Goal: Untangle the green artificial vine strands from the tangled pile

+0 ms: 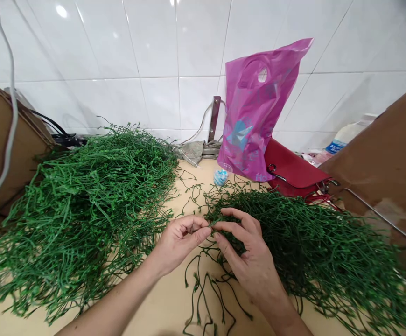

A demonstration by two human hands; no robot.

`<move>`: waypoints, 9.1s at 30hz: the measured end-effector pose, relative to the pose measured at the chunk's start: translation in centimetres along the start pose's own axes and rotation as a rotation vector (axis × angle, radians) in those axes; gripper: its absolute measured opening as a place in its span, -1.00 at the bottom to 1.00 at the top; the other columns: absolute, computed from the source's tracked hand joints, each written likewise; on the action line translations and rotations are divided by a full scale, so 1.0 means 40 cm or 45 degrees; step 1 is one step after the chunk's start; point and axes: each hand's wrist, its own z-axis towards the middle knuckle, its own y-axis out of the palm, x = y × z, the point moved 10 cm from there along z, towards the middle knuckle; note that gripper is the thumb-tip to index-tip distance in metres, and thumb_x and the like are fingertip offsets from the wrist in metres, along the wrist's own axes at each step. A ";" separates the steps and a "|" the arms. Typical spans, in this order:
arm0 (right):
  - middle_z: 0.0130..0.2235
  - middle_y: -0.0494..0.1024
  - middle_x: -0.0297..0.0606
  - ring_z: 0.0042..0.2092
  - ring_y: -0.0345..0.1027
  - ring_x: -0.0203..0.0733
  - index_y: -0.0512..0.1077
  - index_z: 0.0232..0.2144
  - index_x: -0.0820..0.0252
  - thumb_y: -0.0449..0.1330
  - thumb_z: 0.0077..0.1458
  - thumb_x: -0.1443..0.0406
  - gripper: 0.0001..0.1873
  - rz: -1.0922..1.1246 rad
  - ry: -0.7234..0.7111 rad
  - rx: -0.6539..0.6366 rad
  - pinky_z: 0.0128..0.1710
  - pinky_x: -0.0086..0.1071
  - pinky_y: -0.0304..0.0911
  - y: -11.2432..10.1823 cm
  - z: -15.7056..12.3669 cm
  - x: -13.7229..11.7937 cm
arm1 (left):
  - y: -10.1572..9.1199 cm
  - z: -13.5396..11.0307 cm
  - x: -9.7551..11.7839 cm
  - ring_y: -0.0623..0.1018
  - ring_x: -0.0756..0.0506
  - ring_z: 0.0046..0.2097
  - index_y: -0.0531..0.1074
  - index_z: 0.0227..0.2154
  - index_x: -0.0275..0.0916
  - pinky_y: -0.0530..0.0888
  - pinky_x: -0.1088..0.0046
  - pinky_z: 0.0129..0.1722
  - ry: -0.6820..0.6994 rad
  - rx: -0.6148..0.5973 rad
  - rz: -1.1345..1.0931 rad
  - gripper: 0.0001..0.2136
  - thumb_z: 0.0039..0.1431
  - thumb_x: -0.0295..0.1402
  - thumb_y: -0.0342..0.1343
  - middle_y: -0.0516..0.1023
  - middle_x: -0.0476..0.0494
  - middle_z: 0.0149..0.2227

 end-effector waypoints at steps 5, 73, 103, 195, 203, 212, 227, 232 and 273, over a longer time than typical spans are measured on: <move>-0.03 0.48 -0.13 0.08 0.25 0.06 0.46 -0.36 0.09 0.19 0.09 0.44 -0.86 -0.124 -0.156 -0.019 0.02 0.02 0.31 0.003 0.006 -0.032 | 0.002 -0.004 -0.009 0.37 -0.02 -0.35 0.47 -0.37 -0.28 0.32 0.47 -0.33 -0.022 -0.022 0.126 -0.73 0.14 -0.14 0.24 0.44 -0.05 -0.41; 0.09 0.55 -0.07 0.12 0.43 0.05 0.43 -0.31 0.13 0.13 0.22 0.27 -0.90 -0.284 -0.011 0.417 0.13 0.02 0.30 -0.245 0.050 0.067 | -0.031 -0.004 0.024 0.14 0.05 -0.47 0.30 -0.52 -0.24 0.17 0.52 -0.40 -0.015 0.340 -0.317 -0.59 0.02 -0.01 0.31 0.17 0.13 -0.57; -0.15 0.29 -0.17 -0.07 0.21 -0.10 0.22 -0.44 0.14 -0.02 0.28 0.50 -0.74 -0.172 -0.225 -0.445 -0.11 -0.18 0.42 0.088 -0.035 -0.036 | -0.027 0.009 -0.015 0.20 -0.01 -0.45 0.32 -0.47 -0.22 0.15 0.46 -0.42 0.045 0.270 0.453 -0.74 0.27 -0.18 0.02 0.23 0.06 -0.52; -0.37 0.56 -0.24 -0.35 0.46 -0.15 0.40 -0.31 0.14 0.03 0.25 0.37 -0.85 -0.097 0.004 0.084 -0.29 -0.30 0.36 -0.036 0.117 0.114 | -0.035 0.000 0.052 0.11 0.10 -0.56 0.39 -0.54 -0.29 0.01 0.53 -0.58 0.214 0.121 0.240 -0.69 0.17 -0.17 0.21 0.25 0.07 -0.58; 0.03 0.56 -0.09 0.13 0.37 -0.07 0.46 -0.04 0.15 0.03 0.31 0.29 -0.73 -0.071 -0.139 0.059 0.19 -0.13 0.23 -0.065 0.120 0.061 | -0.047 0.020 0.007 0.06 0.07 -0.54 0.42 -0.44 -0.28 -0.01 0.51 -0.57 0.083 0.169 0.126 -0.62 0.18 0.00 0.16 0.08 0.12 -0.59; -0.25 0.62 -0.27 -0.18 0.50 -0.18 0.50 -0.24 0.14 0.08 0.27 0.23 -0.79 0.449 0.281 -0.517 -0.13 -0.34 0.40 0.109 0.062 0.082 | -0.046 0.015 -0.019 0.05 0.06 -0.53 0.44 -0.39 -0.28 -0.02 0.48 -0.53 0.083 0.128 0.274 -0.69 0.24 -0.09 0.13 0.05 0.14 -0.59; -0.42 0.58 -0.29 -0.44 0.41 -0.20 0.45 -0.34 0.13 0.06 0.12 0.32 -0.85 0.081 0.202 -0.216 -0.44 -0.38 0.29 0.079 0.087 0.049 | -0.038 0.001 0.050 0.17 0.05 -0.52 0.49 -0.44 -0.27 0.12 0.50 -0.51 0.277 0.192 0.543 -0.75 0.28 -0.23 0.11 0.27 0.07 -0.56; -0.42 0.60 -0.22 -0.38 0.48 -0.09 0.45 -0.39 0.12 0.12 0.07 0.21 -0.85 -0.005 0.356 0.076 -0.32 -0.25 0.37 -0.048 0.117 0.151 | 0.039 -0.055 0.136 0.28 0.03 -0.50 0.52 -0.42 -0.24 0.19 0.49 -0.47 0.551 0.053 0.698 -0.81 0.30 -0.32 0.12 0.42 0.00 -0.53; -0.42 0.48 -0.37 -0.34 0.35 -0.25 0.42 -0.43 0.15 0.19 0.09 0.31 -0.94 0.516 0.343 -0.538 -0.31 -0.40 0.29 0.113 0.054 0.090 | -0.022 -0.002 0.047 0.30 0.02 -0.44 0.47 -0.36 -0.22 0.23 0.52 -0.41 0.344 0.142 0.863 -0.86 0.28 -0.30 0.13 0.39 0.05 -0.47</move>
